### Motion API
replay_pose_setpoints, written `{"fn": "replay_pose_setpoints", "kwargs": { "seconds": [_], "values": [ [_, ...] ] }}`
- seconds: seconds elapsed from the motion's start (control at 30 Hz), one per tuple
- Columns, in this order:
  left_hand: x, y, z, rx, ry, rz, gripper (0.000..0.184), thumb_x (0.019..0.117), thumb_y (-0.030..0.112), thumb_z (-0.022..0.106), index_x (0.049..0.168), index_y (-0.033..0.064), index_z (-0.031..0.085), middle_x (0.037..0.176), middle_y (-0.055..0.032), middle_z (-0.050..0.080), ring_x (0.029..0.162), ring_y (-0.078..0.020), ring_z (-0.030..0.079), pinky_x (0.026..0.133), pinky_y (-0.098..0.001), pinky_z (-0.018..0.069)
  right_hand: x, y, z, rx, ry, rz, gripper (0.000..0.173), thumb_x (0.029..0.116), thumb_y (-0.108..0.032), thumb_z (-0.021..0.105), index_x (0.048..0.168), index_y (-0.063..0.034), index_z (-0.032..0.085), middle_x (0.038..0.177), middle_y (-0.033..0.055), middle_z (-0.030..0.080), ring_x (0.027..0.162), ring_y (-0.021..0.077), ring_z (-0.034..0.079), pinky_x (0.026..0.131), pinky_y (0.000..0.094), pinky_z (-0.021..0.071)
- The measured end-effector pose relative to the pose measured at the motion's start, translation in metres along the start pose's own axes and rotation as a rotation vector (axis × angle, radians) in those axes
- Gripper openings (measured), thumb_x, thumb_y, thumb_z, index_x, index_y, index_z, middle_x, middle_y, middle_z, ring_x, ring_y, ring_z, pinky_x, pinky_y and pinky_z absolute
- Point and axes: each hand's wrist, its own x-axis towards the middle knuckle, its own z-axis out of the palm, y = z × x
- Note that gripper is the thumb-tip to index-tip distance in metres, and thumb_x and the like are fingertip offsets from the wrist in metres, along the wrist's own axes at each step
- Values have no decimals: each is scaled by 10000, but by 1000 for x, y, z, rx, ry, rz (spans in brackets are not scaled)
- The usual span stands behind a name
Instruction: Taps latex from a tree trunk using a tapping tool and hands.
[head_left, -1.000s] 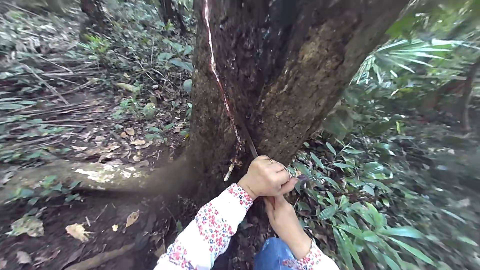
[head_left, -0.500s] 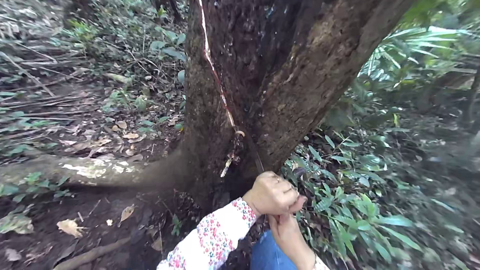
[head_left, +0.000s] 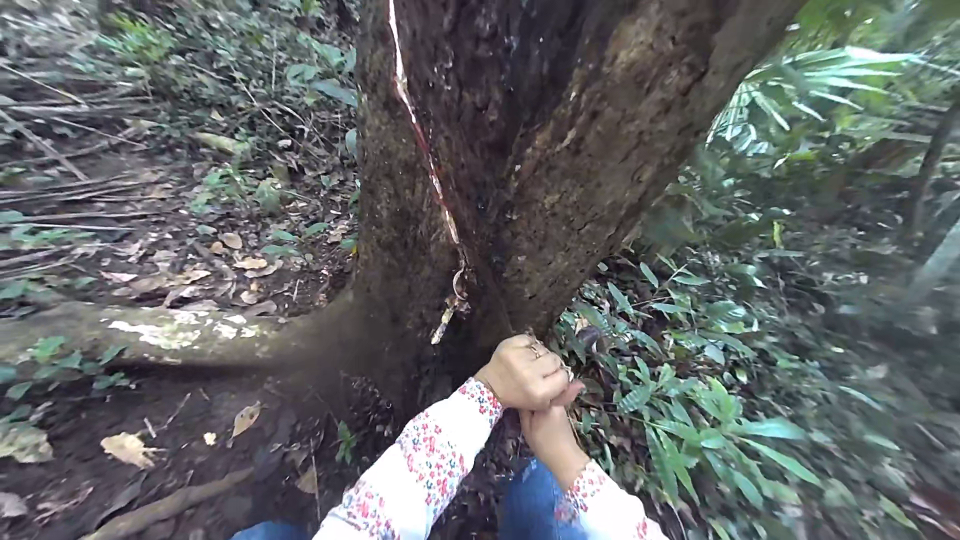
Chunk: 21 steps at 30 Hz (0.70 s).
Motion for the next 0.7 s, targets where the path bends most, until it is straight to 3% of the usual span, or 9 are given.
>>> {"fn": "replay_pose_setpoints", "kwargs": {
  "seconds": [0.07, 0.17, 0.2, 0.23, 0.27, 0.3, 0.4, 0.6, 0.7],
  "values": [
    [4, -4, -7, -13, -17, 11, 378, 973, 248, 557, 637, 90, 625, 595, -60, 643, 562, -196, 634, 612, -334, 525, -2, -8, 3, 19, 50, -33, 231, 929, -82, 618, 1044, 107, 682, 876, 246, 737, 744, 400, 752, 667, 532, 614],
    [13, -9, -8, 9, -1, -21, 397, 995, 257, 547, 652, 82, 640, 607, -71, 654, 572, -205, 640, 631, -340, 534, 10, -14, -6, 5, -17, 2, 330, 952, -88, 606, 1172, 158, 629, 938, 273, 735, 803, 425, 752, 735, 547, 612],
    [12, -1, -11, 12, -40, -40, 399, 1002, 244, 541, 659, 77, 654, 618, -75, 671, 572, -211, 653, 635, -352, 545, 7, -16, -12, -7, -115, 68, 388, 976, -94, 585, 1240, 190, 590, 1000, 311, 727, 871, 453, 748, 804, 562, 598],
    [15, 9, -16, 15, -93, -50, 425, 1023, 236, 531, 656, 67, 664, 622, -82, 688, 559, -221, 671, 619, -369, 561, 4, -21, -21, -5, -257, 181, 384, 1028, -123, 544, 1266, 177, 582, 1103, 332, 702, 1002, 464, 716, 927, 559, 547],
    [15, 16, -19, 10, -112, -45, 432, 1028, 227, 523, 652, 63, 660, 618, -83, 685, 547, -221, 667, 600, -367, 560, 0, -22, -25, -14, -317, 226, 379, 1041, -145, 521, 1261, 153, 598, 1143, 324, 694, 1059, 450, 701, 970, 544, 527],
    [12, 17, -18, -4, -98, -39, 424, 1017, 230, 525, 644, 69, 649, 609, -76, 672, 543, -212, 653, 591, -356, 547, -5, -23, -26, -6, -301, 224, 368, 1038, -144, 524, 1249, 146, 608, 1128, 316, 702, 1041, 446, 709, 950, 548, 537],
    [14, -1, -10, -16, 2, -43, 396, 984, 271, 560, 646, 82, 646, 611, -71, 662, 580, -206, 649, 619, -347, 529, -1, -15, -11, -23, 35, -8, 327, 928, -79, 603, 1156, 152, 641, 900, 259, 734, 740, 408, 749, 662, 542, 612],
    [0, 17, -8, -35, -72, -36, 433, 1016, 347, 567, 677, 90, 652, 635, -60, 663, 607, -196, 657, 650, -332, 543, -18, 3, -9, -49, 70, -30, 161, 890, -62, 655, 933, 83, 711, 836, 254, 725, 723, 418, 740, 640, 564, 603],
    [20, 27, -34, -186, -48, -167, 425, 981, 395, 643, 704, 74, 673, 663, -74, 677, 661, -193, 678, 724, -320, 558, -32, -15, -43, -8, -19, -7, 190, 924, -66, 639, 1062, 45, 708, 931, 231, 727, 749, 403, 739, 632, 574, 599]
  ]
}}
